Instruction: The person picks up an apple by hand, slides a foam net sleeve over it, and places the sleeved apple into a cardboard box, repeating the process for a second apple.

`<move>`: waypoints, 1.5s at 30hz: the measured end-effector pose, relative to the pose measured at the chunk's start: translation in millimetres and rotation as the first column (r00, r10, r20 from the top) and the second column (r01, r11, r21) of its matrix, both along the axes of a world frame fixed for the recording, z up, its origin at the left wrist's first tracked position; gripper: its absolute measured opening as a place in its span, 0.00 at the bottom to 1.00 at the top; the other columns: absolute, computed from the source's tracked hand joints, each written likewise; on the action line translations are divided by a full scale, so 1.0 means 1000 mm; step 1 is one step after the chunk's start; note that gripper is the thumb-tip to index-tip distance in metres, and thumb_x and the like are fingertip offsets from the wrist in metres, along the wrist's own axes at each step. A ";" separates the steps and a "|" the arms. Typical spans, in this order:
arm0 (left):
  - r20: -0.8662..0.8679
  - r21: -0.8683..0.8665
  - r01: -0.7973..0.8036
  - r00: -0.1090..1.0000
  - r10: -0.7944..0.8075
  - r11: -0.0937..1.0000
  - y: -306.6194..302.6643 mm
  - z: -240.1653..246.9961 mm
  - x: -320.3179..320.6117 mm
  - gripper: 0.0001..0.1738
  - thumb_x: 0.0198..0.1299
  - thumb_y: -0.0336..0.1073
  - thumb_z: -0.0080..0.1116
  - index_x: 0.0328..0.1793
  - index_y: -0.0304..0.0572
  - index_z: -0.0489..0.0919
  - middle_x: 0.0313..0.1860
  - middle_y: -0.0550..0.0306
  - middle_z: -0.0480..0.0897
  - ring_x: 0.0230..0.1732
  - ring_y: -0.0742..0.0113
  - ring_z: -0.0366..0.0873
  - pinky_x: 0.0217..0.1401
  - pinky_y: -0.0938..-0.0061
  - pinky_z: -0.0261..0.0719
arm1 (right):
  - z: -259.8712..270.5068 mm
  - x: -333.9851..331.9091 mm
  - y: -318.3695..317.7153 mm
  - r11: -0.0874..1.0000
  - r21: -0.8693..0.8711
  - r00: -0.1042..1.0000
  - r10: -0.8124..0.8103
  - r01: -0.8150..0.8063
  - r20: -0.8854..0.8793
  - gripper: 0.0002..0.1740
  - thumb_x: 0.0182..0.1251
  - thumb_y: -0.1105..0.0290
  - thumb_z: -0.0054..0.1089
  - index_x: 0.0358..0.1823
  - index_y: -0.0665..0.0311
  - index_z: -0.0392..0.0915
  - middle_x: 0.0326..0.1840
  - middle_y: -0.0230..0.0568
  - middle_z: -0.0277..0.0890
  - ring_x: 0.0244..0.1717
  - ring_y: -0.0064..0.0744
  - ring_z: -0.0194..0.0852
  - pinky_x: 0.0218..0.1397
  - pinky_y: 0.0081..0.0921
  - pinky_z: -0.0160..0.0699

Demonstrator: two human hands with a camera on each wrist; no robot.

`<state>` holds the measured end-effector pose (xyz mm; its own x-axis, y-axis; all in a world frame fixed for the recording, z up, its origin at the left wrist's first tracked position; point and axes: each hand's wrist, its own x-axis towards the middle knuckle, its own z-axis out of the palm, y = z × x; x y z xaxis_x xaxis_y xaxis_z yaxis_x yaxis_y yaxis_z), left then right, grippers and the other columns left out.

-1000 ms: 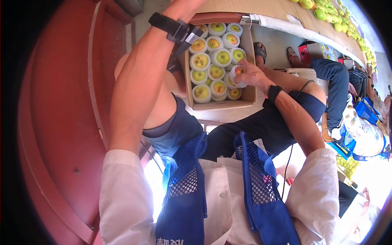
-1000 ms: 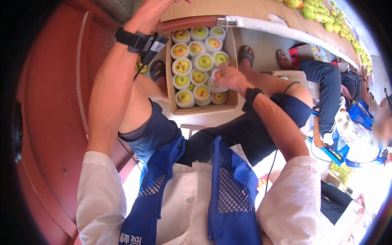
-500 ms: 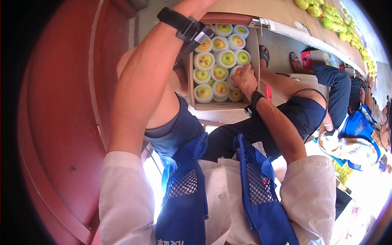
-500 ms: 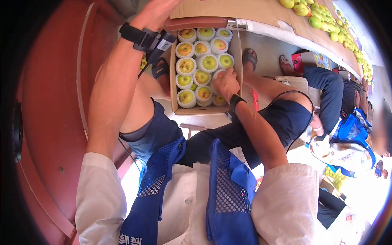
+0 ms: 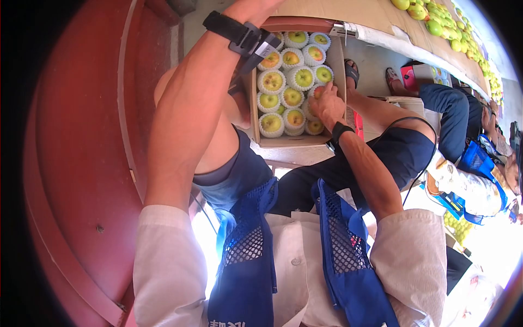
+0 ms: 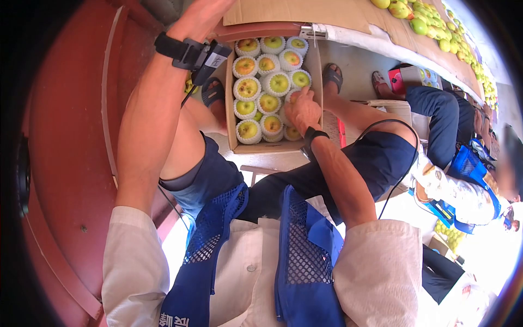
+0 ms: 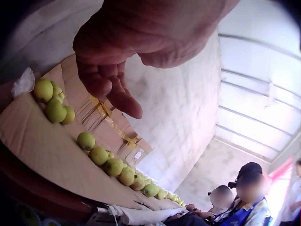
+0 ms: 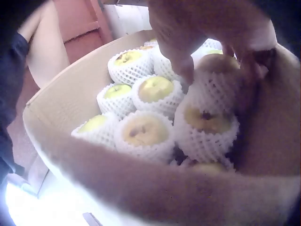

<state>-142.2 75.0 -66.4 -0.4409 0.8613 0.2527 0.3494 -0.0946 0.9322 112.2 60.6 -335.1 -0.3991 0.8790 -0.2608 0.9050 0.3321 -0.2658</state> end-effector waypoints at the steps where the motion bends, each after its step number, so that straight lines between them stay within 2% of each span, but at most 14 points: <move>1: -0.015 0.029 -0.007 1.000 0.008 1.000 0.000 0.000 0.001 0.36 0.80 0.57 0.37 0.66 0.26 0.75 0.27 0.40 0.86 0.22 0.56 0.85 0.27 0.68 0.84 | 0.000 -0.002 0.000 1.000 -0.001 0.999 0.000 0.000 0.039 0.35 0.60 0.55 0.68 0.62 0.67 0.62 0.62 0.59 0.70 0.53 0.64 0.82 0.55 0.53 0.83; 12: 0.182 0.090 -0.060 0.982 0.043 0.994 0.020 -0.003 -0.014 0.34 0.80 0.53 0.39 0.66 0.22 0.72 0.39 0.39 0.85 0.25 0.58 0.83 0.23 0.70 0.83 | 0.021 -0.007 -0.006 1.000 -0.009 0.998 -0.020 0.020 0.067 0.37 0.63 0.50 0.67 0.64 0.67 0.63 0.62 0.57 0.70 0.52 0.61 0.83 0.53 0.52 0.84; 16: 0.283 0.003 -0.069 0.957 0.065 0.998 0.015 0.001 -0.032 0.30 0.80 0.53 0.41 0.61 0.27 0.75 0.34 0.46 0.84 0.25 0.64 0.81 0.23 0.73 0.76 | 0.094 -0.009 -0.008 0.997 0.066 0.977 -0.017 0.032 -0.214 0.23 0.66 0.55 0.68 0.47 0.68 0.74 0.46 0.55 0.78 0.41 0.59 0.85 0.43 0.50 0.82; 18: 0.287 -0.021 -0.083 0.954 0.086 0.996 0.015 0.003 -0.039 0.28 0.80 0.53 0.41 0.59 0.29 0.76 0.34 0.47 0.84 0.26 0.66 0.81 0.23 0.74 0.73 | 0.144 -0.009 -0.015 0.996 0.053 0.822 -0.032 0.076 -0.568 0.17 0.71 0.60 0.64 0.29 0.65 0.77 0.25 0.41 0.80 0.26 0.46 0.80 0.33 0.39 0.77; 22: 0.525 0.076 -0.017 0.851 -0.026 0.997 0.023 -0.019 -0.058 0.27 0.79 0.54 0.45 0.57 0.33 0.75 0.33 0.49 0.85 0.25 0.67 0.81 0.24 0.75 0.69 | 0.257 0.010 -0.041 0.894 -0.372 0.356 -0.273 -0.249 -0.894 0.15 0.77 0.67 0.58 0.29 0.62 0.72 0.27 0.29 0.73 0.23 0.17 0.68 0.27 0.17 0.63; 24: 0.586 0.146 0.030 0.803 -0.110 0.989 0.024 -0.019 -0.068 0.29 0.78 0.56 0.46 0.58 0.32 0.75 0.34 0.49 0.85 0.25 0.65 0.81 0.25 0.74 0.71 | 0.306 0.018 -0.058 0.831 -0.159 -0.014 -0.197 -0.533 -0.980 0.19 0.77 0.60 0.59 0.28 0.62 0.72 0.30 0.39 0.74 0.22 0.21 0.69 0.27 0.20 0.65; 25: 0.600 0.103 0.012 0.797 -0.072 0.995 0.023 -0.014 -0.071 0.26 0.80 0.53 0.46 0.59 0.32 0.76 0.37 0.50 0.85 0.30 0.65 0.83 0.29 0.72 0.76 | 0.324 0.021 -0.064 0.841 0.046 -0.079 0.004 -0.539 -0.997 0.20 0.77 0.57 0.58 0.31 0.65 0.73 0.35 0.47 0.80 0.23 0.27 0.74 0.26 0.24 0.71; 26: 0.612 0.060 -0.006 0.791 -0.032 0.998 0.021 -0.009 -0.070 0.24 0.81 0.49 0.45 0.59 0.32 0.77 0.40 0.50 0.86 0.36 0.65 0.84 0.34 0.70 0.80 | 0.335 0.026 -0.053 0.495 -0.001 -0.161 -0.285 -0.869 -0.945 0.20 0.77 0.55 0.59 0.34 0.66 0.75 0.43 0.58 0.83 0.26 0.35 0.79 0.26 0.28 0.78; 27: 0.605 0.068 -0.005 0.795 -0.037 0.998 0.019 -0.006 -0.067 0.24 0.81 0.49 0.45 0.59 0.32 0.77 0.40 0.50 0.86 0.36 0.65 0.84 0.34 0.70 0.80 | 0.344 0.028 -0.055 0.478 0.257 -0.400 -0.224 -0.840 -0.889 0.20 0.73 0.55 0.65 0.33 0.67 0.78 0.45 0.65 0.84 0.28 0.45 0.83 0.27 0.30 0.82; 28: 0.655 0.096 -0.025 0.754 -0.044 0.995 0.015 -0.002 -0.062 0.22 0.81 0.46 0.45 0.56 0.31 0.77 0.37 0.51 0.85 0.32 0.66 0.82 0.32 0.71 0.77 | 0.355 0.019 -0.035 0.167 0.431 -0.458 -0.192 -0.887 -0.868 0.18 0.69 0.59 0.70 0.31 0.66 0.79 0.43 0.62 0.85 0.28 0.49 0.85 0.24 0.29 0.79; 32: 0.749 0.128 -0.072 0.661 -0.048 0.989 0.014 0.000 -0.070 0.19 0.81 0.43 0.45 0.53 0.32 0.77 0.34 0.50 0.85 0.29 0.65 0.80 0.31 0.72 0.75 | 0.382 0.047 -0.061 0.263 0.336 -0.393 -0.207 -0.904 -0.896 0.16 0.76 0.64 0.62 0.30 0.67 0.80 0.50 0.52 0.86 0.22 0.40 0.81 0.18 0.25 0.72; 41: 0.803 0.184 -0.119 0.591 -0.079 0.976 0.026 -0.015 -0.105 0.17 0.80 0.41 0.45 0.52 0.33 0.77 0.36 0.50 0.83 0.32 0.63 0.79 0.34 0.69 0.75 | 0.376 0.049 -0.082 0.378 0.504 -0.568 -0.076 -0.777 -0.819 0.20 0.81 0.59 0.55 0.37 0.68 0.86 0.52 0.43 0.88 0.23 0.26 0.79 0.19 0.17 0.68; 43: 0.813 0.204 -0.157 0.576 -0.078 0.966 0.024 -0.013 -0.114 0.17 0.80 0.41 0.44 0.51 0.32 0.77 0.37 0.49 0.83 0.33 0.62 0.78 0.34 0.68 0.74 | 0.374 0.057 -0.070 0.125 0.402 -0.421 -0.237 -0.907 -0.876 0.20 0.82 0.61 0.55 0.41 0.69 0.89 0.57 0.36 0.87 0.23 0.26 0.78 0.19 0.18 0.66; 45: 0.822 0.223 -0.197 0.564 -0.076 0.955 0.022 -0.013 -0.121 0.17 0.80 0.40 0.44 0.51 0.32 0.77 0.38 0.48 0.82 0.35 0.62 0.77 0.34 0.68 0.73 | 0.375 0.074 -0.073 0.101 0.337 -0.352 -0.268 -0.936 -0.897 0.19 0.81 0.61 0.56 0.41 0.69 0.89 0.57 0.36 0.86 0.23 0.26 0.77 0.19 0.18 0.66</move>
